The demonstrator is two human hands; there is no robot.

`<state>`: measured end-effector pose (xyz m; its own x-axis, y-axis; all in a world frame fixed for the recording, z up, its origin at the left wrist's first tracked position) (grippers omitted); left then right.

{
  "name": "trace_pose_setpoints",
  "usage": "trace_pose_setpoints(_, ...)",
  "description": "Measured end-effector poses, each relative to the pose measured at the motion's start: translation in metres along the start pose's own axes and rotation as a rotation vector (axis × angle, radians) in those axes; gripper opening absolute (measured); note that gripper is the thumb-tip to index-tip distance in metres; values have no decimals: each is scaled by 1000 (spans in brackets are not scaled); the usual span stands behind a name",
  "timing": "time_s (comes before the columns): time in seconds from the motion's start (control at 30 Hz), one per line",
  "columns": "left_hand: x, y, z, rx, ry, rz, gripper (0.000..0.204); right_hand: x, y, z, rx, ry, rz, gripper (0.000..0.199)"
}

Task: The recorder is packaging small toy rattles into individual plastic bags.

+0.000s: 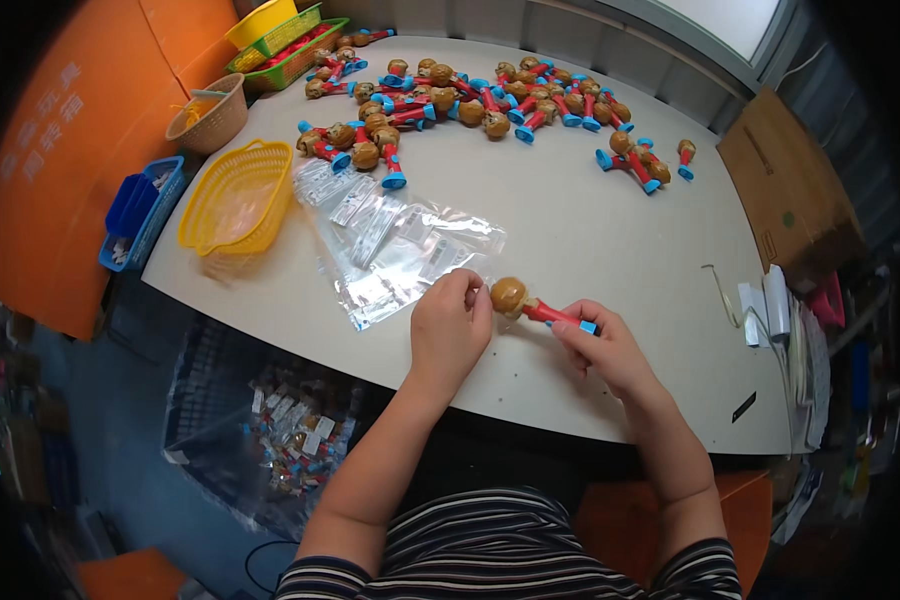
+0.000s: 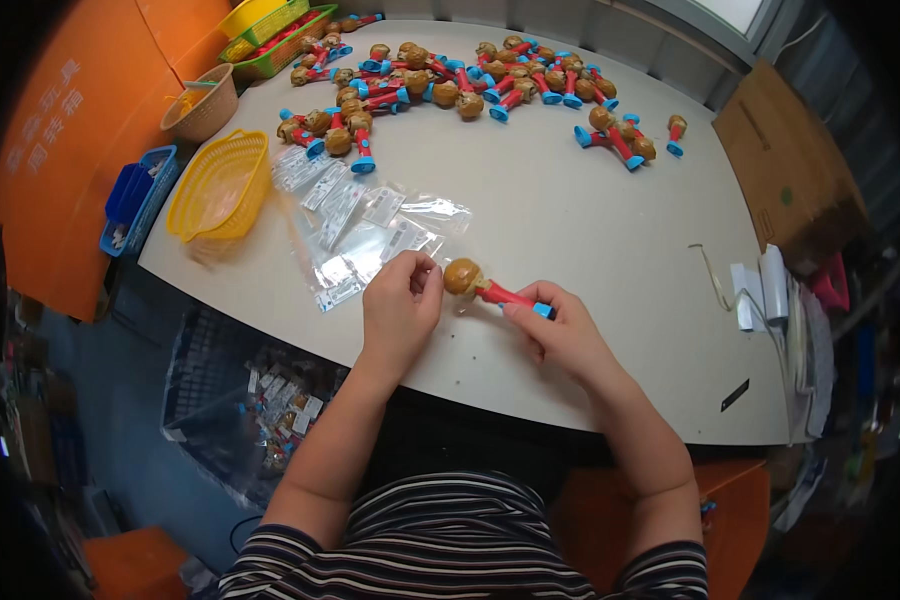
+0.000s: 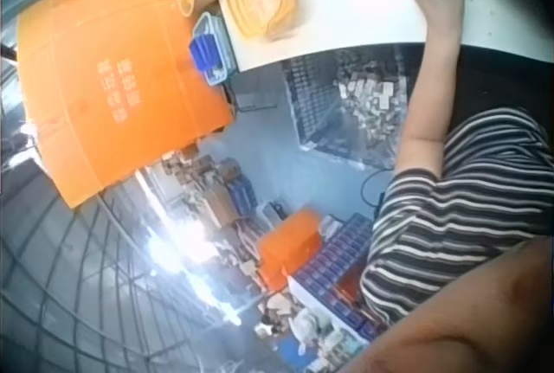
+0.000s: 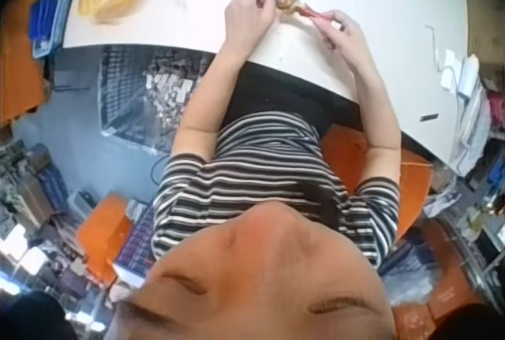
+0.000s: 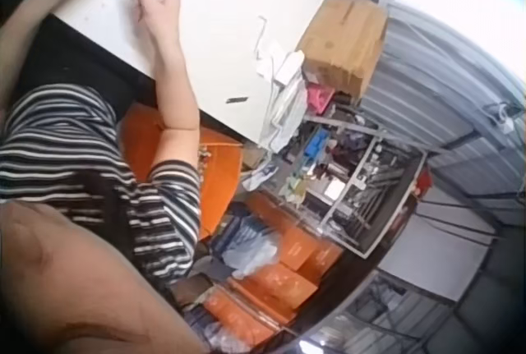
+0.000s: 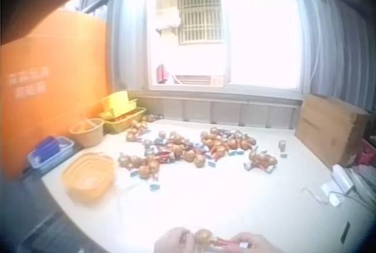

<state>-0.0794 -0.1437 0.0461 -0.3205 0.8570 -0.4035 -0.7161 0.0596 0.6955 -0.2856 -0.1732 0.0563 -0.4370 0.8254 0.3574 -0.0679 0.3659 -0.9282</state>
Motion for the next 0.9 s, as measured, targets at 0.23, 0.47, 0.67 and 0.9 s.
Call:
trace_pose_setpoints(0.23,3,6,3,-65,51,-120,8,20,-9,-30,1064,200,965,25)
trace_pose_setpoints(0.47,3,4,3,-99,41,-133,10,7,9,-13,53,232,294,24)
trace_pose_setpoints(0.67,4,1,6,-85,-13,-79,8,6,26,-24,-339,91,-9,29)
trace_pose_setpoints(0.9,2,-4,12,-45,-63,-61,6,18,20,-46,719,159,560,26)
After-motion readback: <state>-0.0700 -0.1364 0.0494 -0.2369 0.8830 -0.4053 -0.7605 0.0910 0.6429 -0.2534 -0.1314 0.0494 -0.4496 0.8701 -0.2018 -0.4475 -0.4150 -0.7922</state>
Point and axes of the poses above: each hand's wrist, its own x-axis away from the middle knuckle, its own z-axis out of the back of the hand, y = z × x, the point moved 4 cm from there along -x, towards the middle knuckle, and after that the axes turned 12 degrees about -x, right-handed, at the moved point
